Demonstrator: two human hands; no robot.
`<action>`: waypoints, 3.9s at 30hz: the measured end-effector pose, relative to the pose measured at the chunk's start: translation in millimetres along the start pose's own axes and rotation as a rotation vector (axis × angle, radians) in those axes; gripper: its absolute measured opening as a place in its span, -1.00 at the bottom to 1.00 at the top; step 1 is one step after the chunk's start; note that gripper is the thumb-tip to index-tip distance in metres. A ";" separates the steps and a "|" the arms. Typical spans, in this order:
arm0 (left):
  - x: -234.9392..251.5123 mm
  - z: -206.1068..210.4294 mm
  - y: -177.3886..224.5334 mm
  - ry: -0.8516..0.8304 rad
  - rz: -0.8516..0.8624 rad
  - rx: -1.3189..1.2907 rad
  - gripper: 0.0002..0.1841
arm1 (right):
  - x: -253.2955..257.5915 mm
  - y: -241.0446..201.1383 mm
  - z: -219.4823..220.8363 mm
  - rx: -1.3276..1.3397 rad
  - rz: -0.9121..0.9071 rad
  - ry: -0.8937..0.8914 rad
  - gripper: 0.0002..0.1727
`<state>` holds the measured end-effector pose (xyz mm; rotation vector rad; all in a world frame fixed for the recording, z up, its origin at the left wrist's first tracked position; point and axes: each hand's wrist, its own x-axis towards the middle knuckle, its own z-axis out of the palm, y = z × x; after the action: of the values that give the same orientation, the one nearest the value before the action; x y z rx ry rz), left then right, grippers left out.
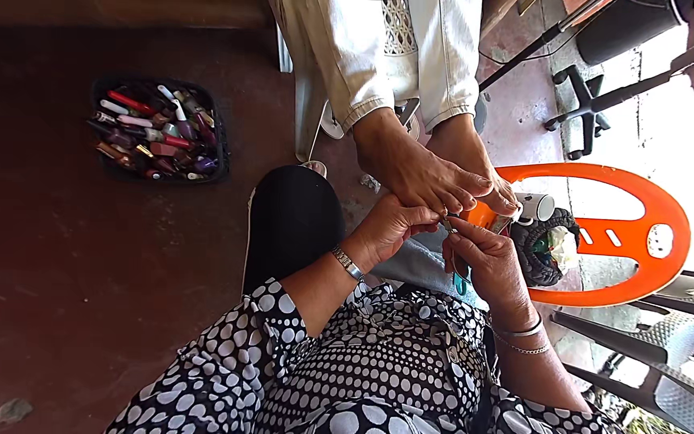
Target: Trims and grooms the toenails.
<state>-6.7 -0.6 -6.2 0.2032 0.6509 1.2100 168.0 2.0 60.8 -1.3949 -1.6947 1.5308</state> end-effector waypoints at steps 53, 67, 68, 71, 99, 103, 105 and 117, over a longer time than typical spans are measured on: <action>6.5 14.2 11.0 0.088 -0.173 -0.080 -0.93 | -15.3 3.2 -0.6 -0.259 -0.124 0.092 -0.86; -14.8 15.4 2.1 0.083 0.036 0.123 -0.76 | -14.0 -17.5 8.3 -0.447 -0.085 0.150 -0.66; -14.0 15.3 0.9 0.087 0.047 0.118 -0.76 | -13.2 -18.3 8.8 -0.435 -0.080 0.145 -0.66; -11.4 14.6 -2.1 0.089 0.070 0.104 -0.78 | -10.7 -18.2 9.9 -0.429 -0.089 0.151 -0.67; -10.2 14.8 -3.2 0.096 0.080 0.127 -0.79 | -7.9 -25.0 10.1 -0.811 -0.124 0.188 -0.62; -8.1 14.4 -4.5 0.101 0.074 0.107 -0.78 | -7.0 -27.8 9.1 -0.831 -0.109 0.174 -0.62; -8.0 14.0 -4.8 0.099 0.076 0.109 -0.79 | -6.5 -28.5 9.2 -0.831 -0.106 0.170 -0.62; -7.5 12.8 -5.2 0.091 0.078 0.110 -0.79 | -7.9 -22.4 19.0 -0.898 -0.159 0.231 -0.61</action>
<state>3.2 -6.9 4.3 0.2687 0.7955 1.2652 146.6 -10.5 78.5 -1.6781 -2.3786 0.4603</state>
